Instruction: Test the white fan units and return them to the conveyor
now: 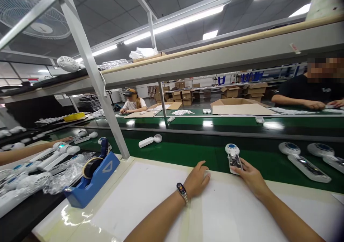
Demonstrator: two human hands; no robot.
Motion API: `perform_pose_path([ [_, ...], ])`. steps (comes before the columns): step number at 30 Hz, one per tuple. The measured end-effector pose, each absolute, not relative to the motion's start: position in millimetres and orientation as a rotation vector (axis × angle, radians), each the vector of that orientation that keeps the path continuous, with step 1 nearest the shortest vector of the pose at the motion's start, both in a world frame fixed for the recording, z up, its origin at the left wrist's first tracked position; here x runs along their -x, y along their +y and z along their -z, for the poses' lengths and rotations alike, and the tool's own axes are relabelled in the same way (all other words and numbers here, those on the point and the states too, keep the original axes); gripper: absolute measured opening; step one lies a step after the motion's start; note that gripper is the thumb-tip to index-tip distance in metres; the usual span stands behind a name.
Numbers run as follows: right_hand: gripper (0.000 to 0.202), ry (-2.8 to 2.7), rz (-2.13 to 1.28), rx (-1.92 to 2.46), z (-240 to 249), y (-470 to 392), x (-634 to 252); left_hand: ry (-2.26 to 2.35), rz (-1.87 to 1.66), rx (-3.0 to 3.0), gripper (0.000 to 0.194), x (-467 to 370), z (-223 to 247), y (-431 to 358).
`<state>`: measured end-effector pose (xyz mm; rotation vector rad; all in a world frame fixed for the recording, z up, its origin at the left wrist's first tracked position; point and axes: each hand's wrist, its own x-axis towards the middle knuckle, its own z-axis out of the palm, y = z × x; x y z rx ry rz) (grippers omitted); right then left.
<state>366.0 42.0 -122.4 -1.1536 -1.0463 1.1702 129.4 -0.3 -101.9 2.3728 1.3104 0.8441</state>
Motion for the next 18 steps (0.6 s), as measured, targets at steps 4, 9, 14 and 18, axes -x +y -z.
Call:
perform_pose_path([
  [4,0.037,-1.336,-0.506,1.421,137.9,48.7,-359.5,1.311,-0.829,-2.479,0.027,-130.5,105.0,1.3],
  [9,0.032,-1.465,-0.302,1.372,137.3,44.5,-355.1,1.26,-0.83,-2.547,0.027,-131.0,105.0,1.1],
  [14,0.042,-1.504,-0.312,1.315,127.1,37.5,-351.0,1.2,-0.896,-2.554,0.024,-129.6,103.9,3.6],
  [18,0.029,-1.681,-0.401,1.239,122.5,29.5,-343.9,1.133,-0.887,-2.575,0.023,-129.8,103.1,5.4],
])
